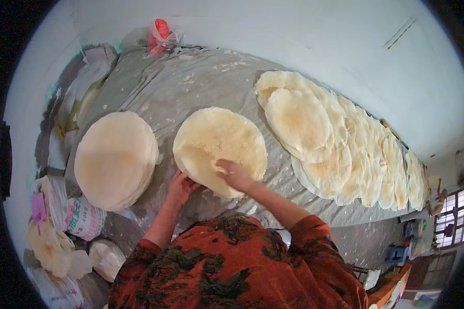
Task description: The person organizes and stacks flatbreads on a large production table by hand.
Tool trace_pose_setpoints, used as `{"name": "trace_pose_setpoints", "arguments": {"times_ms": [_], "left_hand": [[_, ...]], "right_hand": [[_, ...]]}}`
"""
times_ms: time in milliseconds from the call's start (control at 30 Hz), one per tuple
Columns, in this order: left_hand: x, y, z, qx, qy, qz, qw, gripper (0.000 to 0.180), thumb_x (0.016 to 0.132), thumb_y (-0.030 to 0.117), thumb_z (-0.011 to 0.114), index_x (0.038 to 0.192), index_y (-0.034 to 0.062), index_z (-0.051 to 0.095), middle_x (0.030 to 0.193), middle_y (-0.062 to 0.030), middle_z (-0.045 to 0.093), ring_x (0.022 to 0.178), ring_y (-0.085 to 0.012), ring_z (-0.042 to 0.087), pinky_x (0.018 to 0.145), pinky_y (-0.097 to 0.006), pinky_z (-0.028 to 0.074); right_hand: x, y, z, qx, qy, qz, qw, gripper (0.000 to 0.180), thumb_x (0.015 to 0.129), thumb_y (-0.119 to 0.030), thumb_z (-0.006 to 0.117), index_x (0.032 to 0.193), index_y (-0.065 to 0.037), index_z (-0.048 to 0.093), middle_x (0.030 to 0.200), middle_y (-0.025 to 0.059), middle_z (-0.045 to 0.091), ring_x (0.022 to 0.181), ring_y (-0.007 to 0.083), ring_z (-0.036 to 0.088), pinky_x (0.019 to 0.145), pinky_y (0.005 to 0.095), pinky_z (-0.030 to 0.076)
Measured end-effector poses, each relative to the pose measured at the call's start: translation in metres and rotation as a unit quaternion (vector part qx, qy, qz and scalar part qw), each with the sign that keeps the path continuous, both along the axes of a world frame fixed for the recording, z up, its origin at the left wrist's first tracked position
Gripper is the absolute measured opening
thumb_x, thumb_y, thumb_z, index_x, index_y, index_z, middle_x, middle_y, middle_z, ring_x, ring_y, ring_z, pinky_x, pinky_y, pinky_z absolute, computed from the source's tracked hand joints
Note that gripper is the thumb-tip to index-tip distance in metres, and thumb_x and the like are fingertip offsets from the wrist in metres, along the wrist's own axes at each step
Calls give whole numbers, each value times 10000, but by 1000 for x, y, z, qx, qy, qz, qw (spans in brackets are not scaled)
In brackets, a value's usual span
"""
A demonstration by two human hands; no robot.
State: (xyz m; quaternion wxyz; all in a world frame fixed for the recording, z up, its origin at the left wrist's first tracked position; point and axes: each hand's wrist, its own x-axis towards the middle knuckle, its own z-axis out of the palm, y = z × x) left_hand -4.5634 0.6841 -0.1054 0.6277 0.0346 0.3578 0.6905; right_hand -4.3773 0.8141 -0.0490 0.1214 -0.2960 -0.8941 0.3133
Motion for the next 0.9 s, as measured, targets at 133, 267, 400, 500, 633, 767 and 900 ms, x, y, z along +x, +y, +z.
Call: {"name": "trace_pose_setpoints", "arguments": {"times_ms": [133, 267, 400, 500, 633, 767, 900], "left_hand": [[0, 5, 5, 57, -43, -11, 997, 299, 911, 275, 482, 1158, 111, 449, 1092, -57, 564, 980, -225, 570, 801, -418, 490], [1, 7, -1, 58, -35, -23, 997, 313, 918, 312, 471, 1164, 119, 457, 1110, -58, 560, 984, -226, 568, 810, -413, 487], [-5, 7, -5, 56, -53, -49, 996, 422, 919, 423, 403, 1189, 103, 459, 1139, -69, 552, 1001, -230, 556, 821, -414, 473], [-8, 8, 1, 54, -78, -49, 994, 434, 918, 424, 399, 1179, 86, 471, 1123, -72, 558, 963, -231, 566, 797, -408, 478], [-12, 14, 2, 44, -85, -49, 994, 440, 915, 404, 391, 1205, 80, 458, 1140, -79, 542, 971, -233, 556, 806, -411, 470], [-17, 20, -3, 43, -103, -51, 992, 416, 907, 362, 387, 1205, 80, 454, 1165, -89, 521, 993, -237, 544, 800, -414, 473], [-13, 26, -4, 26, -81, -47, 995, 380, 887, 304, 399, 1177, 65, 456, 1138, -93, 520, 998, -221, 539, 766, -401, 481]], "right_hand": [[-71, -37, 32, -44, -39, -81, 995, 496, 794, -421, 575, 1091, -25, 541, 1104, 219, 550, 1017, 349, 543, 870, 409, 433], [-102, -34, 17, -27, -65, -147, 987, 401, 817, -318, 497, 1045, 9, 542, 964, 254, 592, 918, 394, 572, 812, 448, 450], [-108, -14, 5, -10, -137, -110, 984, 287, 792, -252, 486, 939, -15, 557, 834, 231, 613, 814, 396, 597, 734, 448, 480], [-107, -17, 11, 17, -119, -96, 988, 274, 799, -240, 471, 925, -13, 558, 759, 233, 608, 757, 407, 599, 696, 473, 477], [-105, -23, 5, -30, -89, -123, 988, 266, 809, -221, 466, 955, -13, 545, 775, 258, 593, 746, 425, 582, 681, 485, 458], [-105, -30, 14, -99, -66, -142, 983, 384, 811, -338, 509, 994, -2, 539, 838, 254, 604, 819, 401, 594, 726, 465, 468], [-101, -32, 29, -71, -40, -119, 990, 422, 809, -368, 521, 1008, 3, 531, 873, 258, 600, 861, 390, 592, 750, 446, 468]]}}
